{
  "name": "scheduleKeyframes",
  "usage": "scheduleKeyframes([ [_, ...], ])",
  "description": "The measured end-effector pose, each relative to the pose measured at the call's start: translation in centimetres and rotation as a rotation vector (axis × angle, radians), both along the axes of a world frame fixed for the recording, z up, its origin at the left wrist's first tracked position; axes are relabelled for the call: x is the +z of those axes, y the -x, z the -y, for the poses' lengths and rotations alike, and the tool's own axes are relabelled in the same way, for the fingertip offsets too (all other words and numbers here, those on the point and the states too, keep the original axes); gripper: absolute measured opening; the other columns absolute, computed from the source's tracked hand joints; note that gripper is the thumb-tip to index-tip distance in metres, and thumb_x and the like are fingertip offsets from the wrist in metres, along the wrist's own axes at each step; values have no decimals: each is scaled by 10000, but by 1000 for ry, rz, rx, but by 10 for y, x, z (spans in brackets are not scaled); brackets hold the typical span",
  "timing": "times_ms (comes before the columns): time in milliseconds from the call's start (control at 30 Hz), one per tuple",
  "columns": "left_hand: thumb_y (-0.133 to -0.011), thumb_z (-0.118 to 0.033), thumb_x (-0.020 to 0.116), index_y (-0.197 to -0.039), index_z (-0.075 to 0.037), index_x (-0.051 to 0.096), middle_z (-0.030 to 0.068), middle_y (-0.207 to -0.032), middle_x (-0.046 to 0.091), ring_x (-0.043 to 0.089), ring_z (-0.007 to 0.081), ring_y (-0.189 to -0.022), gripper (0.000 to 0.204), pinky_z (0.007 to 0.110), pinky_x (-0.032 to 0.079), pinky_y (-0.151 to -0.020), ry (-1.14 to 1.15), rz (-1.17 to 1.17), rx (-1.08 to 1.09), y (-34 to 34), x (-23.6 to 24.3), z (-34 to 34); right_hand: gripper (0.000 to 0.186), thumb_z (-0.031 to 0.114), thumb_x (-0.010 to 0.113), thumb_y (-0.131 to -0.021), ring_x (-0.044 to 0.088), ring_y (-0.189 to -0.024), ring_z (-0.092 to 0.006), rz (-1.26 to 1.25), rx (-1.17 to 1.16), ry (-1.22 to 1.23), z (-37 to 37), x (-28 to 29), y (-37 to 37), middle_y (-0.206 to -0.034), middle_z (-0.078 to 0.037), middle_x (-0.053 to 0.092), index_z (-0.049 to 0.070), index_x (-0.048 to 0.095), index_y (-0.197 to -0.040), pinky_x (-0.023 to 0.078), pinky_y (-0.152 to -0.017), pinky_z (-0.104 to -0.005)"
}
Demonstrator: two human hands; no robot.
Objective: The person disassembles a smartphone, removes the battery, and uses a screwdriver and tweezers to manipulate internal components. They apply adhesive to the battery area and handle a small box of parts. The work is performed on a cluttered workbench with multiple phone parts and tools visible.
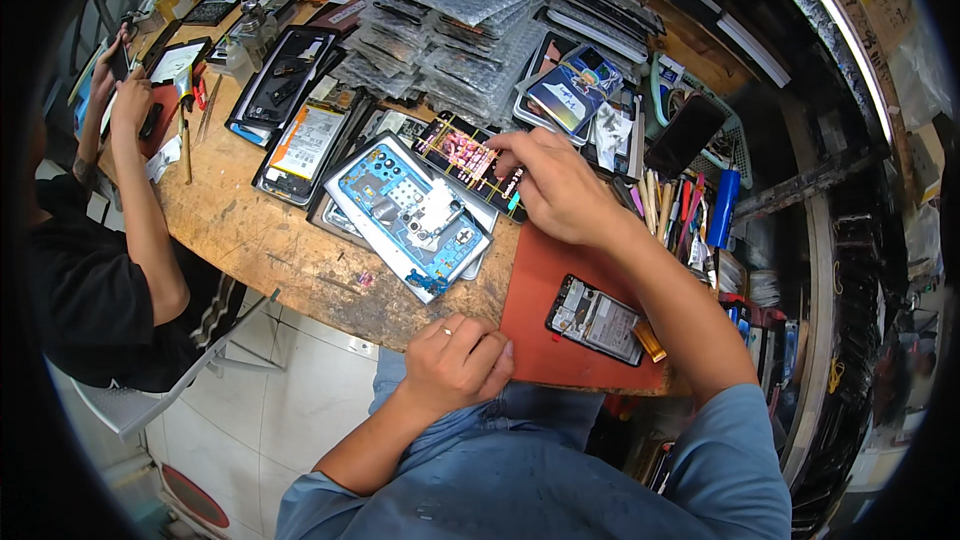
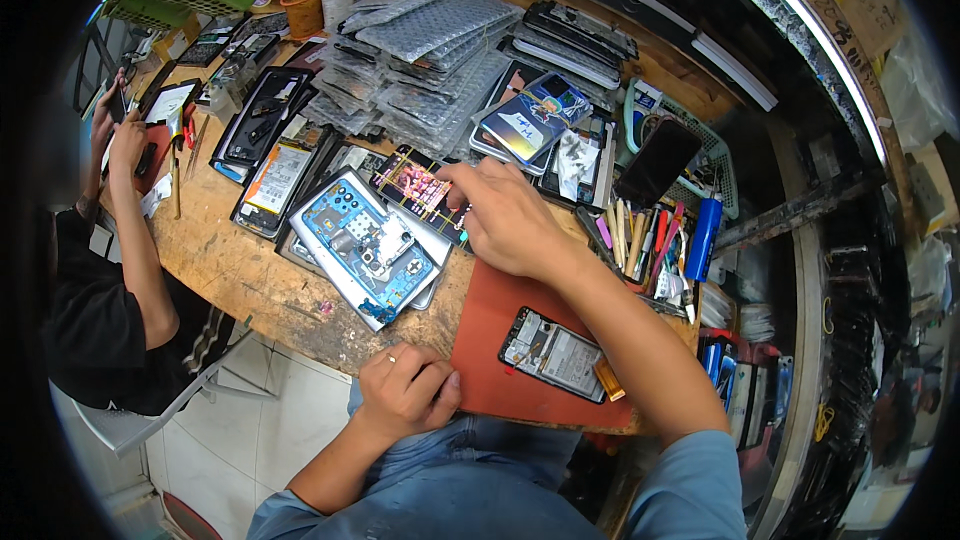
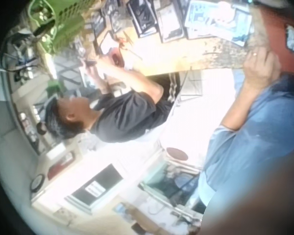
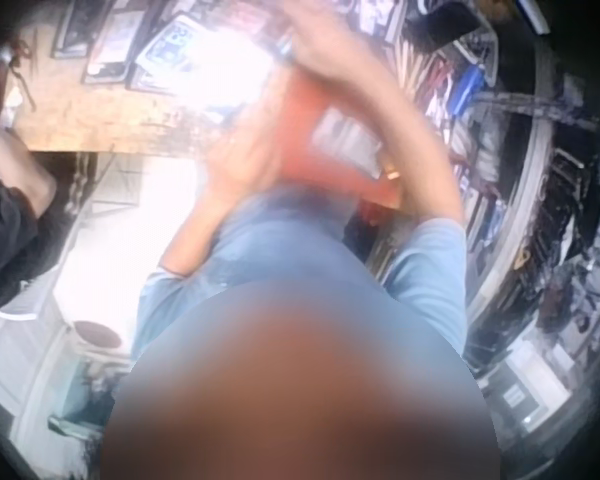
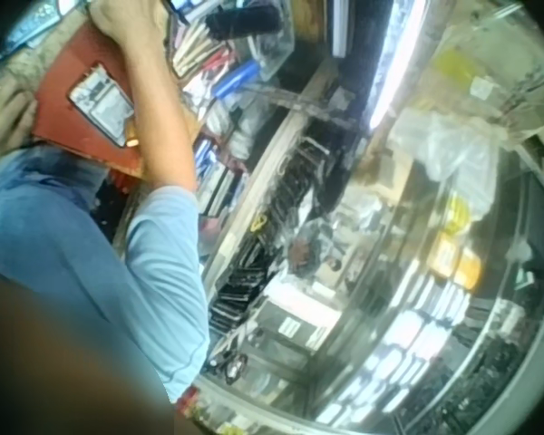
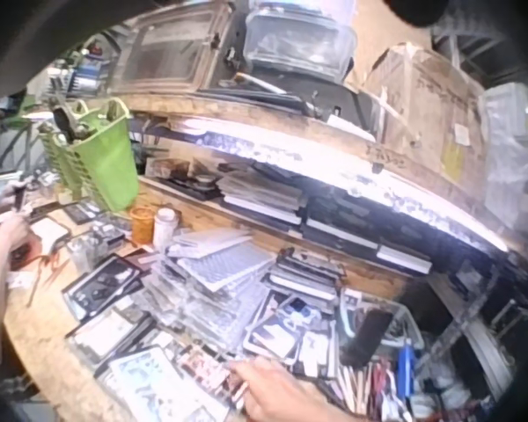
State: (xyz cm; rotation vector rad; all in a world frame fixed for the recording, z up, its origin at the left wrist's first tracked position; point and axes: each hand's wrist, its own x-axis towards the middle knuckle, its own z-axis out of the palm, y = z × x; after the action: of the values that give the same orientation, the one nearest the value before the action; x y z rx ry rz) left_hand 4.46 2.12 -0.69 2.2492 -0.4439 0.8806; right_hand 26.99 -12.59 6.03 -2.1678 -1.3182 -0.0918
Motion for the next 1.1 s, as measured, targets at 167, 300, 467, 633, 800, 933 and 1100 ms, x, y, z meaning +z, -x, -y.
scheduleKeyframes([
  [167, -817, -131, 797, -828, -108, 702, 31, -866, 661, 650, 201, -685, 98, 339, 516, -592, -5, 5, 8, 0, -3, 1, 538, -73, 574, -867, 644, -1153, -386, 16, 7, -91, -14, -6, -4, -1186, -142, 777, 28, 605, -1395, 475, -1065, -508],
  [300, -831, -147, 792, -831, -110, 697, 29, -884, 659, 647, 198, -698, 101, 336, 506, -600, 3, 10, 7, 0, -4, 1, 522, 10, 639, -882, 668, -1169, -417, 43, -23, -62, -10, 7, -14, -1222, -196, 775, 12, 602, -1403, 497, -1068, -510],
  [467, -833, -151, 792, -839, -106, 701, 34, -893, 664, 655, 202, -705, 101, 339, 513, -603, -4, -2, 12, 2, -4, 1, 745, 315, 860, -829, 696, -1200, -460, 84, -174, 239, -4, 16, 2, -1233, -283, 734, -29, 596, -1435, 539, -1069, -526],
  [633, -830, -145, 792, -842, -108, 703, 35, -881, 661, 660, 205, -709, 98, 344, 518, -607, -2, 7, 8, 2, -5, 3, 824, 347, 881, -785, 700, -1144, -487, 126, -193, 247, -9, 3, 8, -1201, -302, 716, -73, 579, -1426, 550, -1030, -532],
  [800, -904, -120, 769, -889, -81, 759, 66, -920, 720, 722, 248, -766, 43, 358, 568, -670, 199, -132, -36, 6, 8, 1, 818, 350, 893, -743, 723, -1086, -460, 93, -210, 240, -12, 13, 6, -1140, -296, 728, -74, 622, -1389, 570, -991, -522],
  [933, -1125, -247, 586, -1266, -25, 728, 135, -1220, 754, 757, 273, -1030, 298, 381, 590, -898, 806, -473, -227, 2, 27, 4, 803, 333, 893, -721, 715, -1112, -459, 142, -224, 4, 14, 37, 29, -1165, -282, 728, -63, 635, -1370, 559, -1007, -527],
  [1100, -1211, -572, 268, -1674, -10, 367, 176, -1582, 580, 588, 290, -1445, 735, 463, 452, -1224, 1487, -378, -561, -83, 63, 55, 816, 278, 927, -687, 684, -1098, -407, 225, -322, -140, 47, 77, 77, -1182, -213, 697, -18, 628, -1386, 531, -970, -495],
])
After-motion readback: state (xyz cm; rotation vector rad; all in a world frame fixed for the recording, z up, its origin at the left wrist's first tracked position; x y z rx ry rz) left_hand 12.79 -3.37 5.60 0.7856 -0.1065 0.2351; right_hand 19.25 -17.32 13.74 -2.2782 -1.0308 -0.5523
